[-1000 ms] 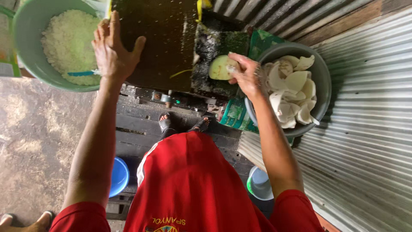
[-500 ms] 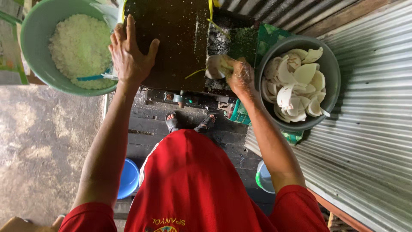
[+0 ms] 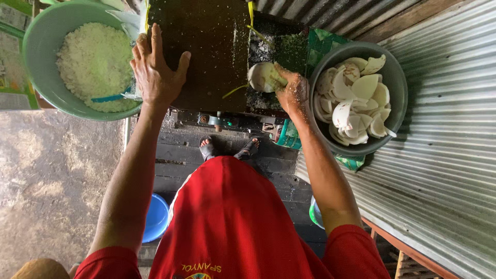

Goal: The person grates coconut pieces by hand against a manual grater, collecting the grated coconut into a green basin. They occasionally use a blue spatula to scrape the grater and transfer the grated coconut into the basin.

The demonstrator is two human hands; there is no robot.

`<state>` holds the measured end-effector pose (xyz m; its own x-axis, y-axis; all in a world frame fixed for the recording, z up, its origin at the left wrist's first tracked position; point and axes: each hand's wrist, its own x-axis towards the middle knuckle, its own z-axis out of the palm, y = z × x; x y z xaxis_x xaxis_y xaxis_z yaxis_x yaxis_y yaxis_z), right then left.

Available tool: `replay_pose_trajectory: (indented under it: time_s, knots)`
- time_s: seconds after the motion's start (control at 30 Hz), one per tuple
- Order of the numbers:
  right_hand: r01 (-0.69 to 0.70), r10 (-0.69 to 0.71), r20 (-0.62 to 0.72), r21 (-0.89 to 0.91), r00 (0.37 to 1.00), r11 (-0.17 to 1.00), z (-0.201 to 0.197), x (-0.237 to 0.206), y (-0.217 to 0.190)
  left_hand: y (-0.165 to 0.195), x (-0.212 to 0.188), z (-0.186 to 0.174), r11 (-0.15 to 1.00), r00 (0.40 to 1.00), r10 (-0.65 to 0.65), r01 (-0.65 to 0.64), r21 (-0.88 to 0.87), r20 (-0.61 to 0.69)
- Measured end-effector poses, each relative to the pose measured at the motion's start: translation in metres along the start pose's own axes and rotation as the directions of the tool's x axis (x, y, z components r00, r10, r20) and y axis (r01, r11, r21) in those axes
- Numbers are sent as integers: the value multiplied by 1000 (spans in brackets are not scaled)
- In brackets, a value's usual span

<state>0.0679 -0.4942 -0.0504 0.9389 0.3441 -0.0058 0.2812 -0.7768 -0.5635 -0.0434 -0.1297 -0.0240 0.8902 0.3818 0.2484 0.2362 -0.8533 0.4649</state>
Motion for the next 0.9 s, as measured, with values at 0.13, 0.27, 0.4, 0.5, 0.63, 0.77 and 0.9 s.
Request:
replay_pose_trajectory:
  time_s: [0.13, 0.27, 0.4, 0.5, 0.63, 0.77, 0.9]
  knots:
    - [97, -90, -47, 163, 995, 982, 4, -2, -9, 8, -1, -6, 999, 1000, 4, -4, 34, 0]
    - [284, -325, -250, -188, 912, 940, 14, 3, -8, 12, -2, -9, 1000, 1000, 8, -8, 21, -20]
    - [-5, 3, -78, -25, 997, 1000, 28, 9, -5, 14, -3, -10, 999, 1000, -5, 6, 41, -12]
    - [108, -114, -75, -71, 991, 992, 37, 18, 1, 14, -5, -10, 999, 999, 18, -16, 45, -38]
    - [-109, 125, 30, 719, 992, 687, 46, 27, 3, 12, -5, -7, 1000, 1000, -13, 14, 27, -9]
    - [-187, 136, 144, 446, 980, 875, 42, 31, -1, 8, -3, -3, 998, 1000, 12, -11, 54, -19]
    - [-32, 19, 126, 103, 992, 994, 21, 29, -17, 6, -5, -1, 999, 999, 28, -27, 40, -31]
